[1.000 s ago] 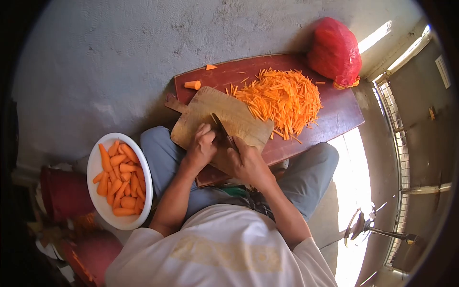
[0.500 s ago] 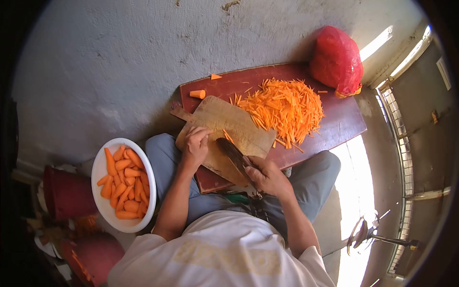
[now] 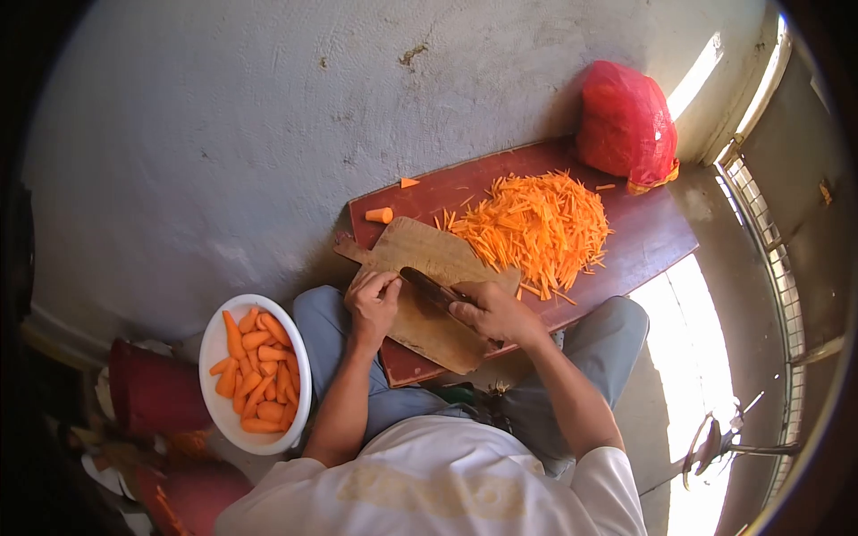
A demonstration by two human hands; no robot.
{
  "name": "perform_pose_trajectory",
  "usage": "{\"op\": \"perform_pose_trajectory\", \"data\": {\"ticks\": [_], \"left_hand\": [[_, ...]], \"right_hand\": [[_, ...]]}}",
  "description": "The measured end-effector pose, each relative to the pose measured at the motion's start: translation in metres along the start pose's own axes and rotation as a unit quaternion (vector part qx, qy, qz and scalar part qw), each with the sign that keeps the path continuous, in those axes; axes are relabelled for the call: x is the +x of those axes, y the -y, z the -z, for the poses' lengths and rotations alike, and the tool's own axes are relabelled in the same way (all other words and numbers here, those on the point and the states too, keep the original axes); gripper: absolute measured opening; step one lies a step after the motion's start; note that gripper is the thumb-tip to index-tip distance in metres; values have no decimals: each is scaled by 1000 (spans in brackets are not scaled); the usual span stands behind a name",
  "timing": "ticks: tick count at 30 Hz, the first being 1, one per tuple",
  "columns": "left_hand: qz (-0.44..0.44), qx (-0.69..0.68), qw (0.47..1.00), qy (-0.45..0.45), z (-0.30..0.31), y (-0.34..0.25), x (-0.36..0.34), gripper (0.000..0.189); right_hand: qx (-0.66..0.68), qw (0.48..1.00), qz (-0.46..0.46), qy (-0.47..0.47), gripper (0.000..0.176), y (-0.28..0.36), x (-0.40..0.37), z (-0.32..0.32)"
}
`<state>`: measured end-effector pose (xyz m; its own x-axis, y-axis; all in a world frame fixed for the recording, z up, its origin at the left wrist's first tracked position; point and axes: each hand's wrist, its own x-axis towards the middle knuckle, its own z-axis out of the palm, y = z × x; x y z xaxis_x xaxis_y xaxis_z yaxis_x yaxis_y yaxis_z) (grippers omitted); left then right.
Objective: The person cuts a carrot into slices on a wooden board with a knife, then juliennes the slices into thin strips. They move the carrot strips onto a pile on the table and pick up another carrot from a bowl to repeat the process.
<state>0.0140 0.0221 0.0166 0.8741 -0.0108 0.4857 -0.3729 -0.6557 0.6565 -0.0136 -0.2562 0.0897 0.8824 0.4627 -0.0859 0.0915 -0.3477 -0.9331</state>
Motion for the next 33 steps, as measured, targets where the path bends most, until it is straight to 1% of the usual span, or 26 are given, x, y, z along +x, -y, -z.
{"op": "perform_pose_trajectory", "data": {"ticks": [1,2,4,5,6,8,9,12,13,14,16,17,20,23,26,27,30,33], "left_hand": [[39,-27,999,-11,0,-1,1,17],[80,-55,995,-23,0,0,3,19],[67,-41,997,-2,1,13,14,22],[60,-34,998,7,3,20,19,24],[68,-26,997,13,7,19,29,25],[82,-13,996,28,12,13,59,25],[47,20,998,31,4,38,73,28],[43,36,996,71,-6,34,124,28],[12,60,995,73,-15,40,140,30],[-1,91,992,89,-26,47,156,32],[-25,154,981,119,-47,55,184,35],[-15,178,974,140,-58,60,196,40],[-2,252,951,178,-87,80,216,38],[-18,293,936,195,-100,87,222,35],[-61,320,923,203,-99,79,218,32],[-105,322,922,185,-99,82,214,28],[-111,328,917,197,-99,87,212,24],[-121,280,941,145,-77,52,194,25]], "right_hand": [[23,998,-46,21,32,4,3,8],[18,999,-30,-13,32,-8,6,11],[6,997,1,-81,32,-27,14,18],[13,990,42,-137,26,-36,12,19],[76,991,10,-111,28,-28,7,25],[199,977,-56,-58,31,-20,-8,37],[206,977,-42,-43,36,-27,-12,35],[136,990,25,-29,40,-30,-19,21],[120,992,43,-23,41,-35,-17,15],[104,993,61,-18,42,-39,-16,10],[119,992,6,44,43,-18,-20,13],[130,990,22,42,42,-23,-18,8],[100,994,45,21,41,-25,-19,8],[65,991,110,-36,39,-50,-11,0],[69,996,53,-9,36,-40,-13,9],[68,996,49,-7,36,-37,-13,11],[65,997,44,-4,35,-33,-11,13],[67,997,45,-21,37,-39,-12,13]]}}
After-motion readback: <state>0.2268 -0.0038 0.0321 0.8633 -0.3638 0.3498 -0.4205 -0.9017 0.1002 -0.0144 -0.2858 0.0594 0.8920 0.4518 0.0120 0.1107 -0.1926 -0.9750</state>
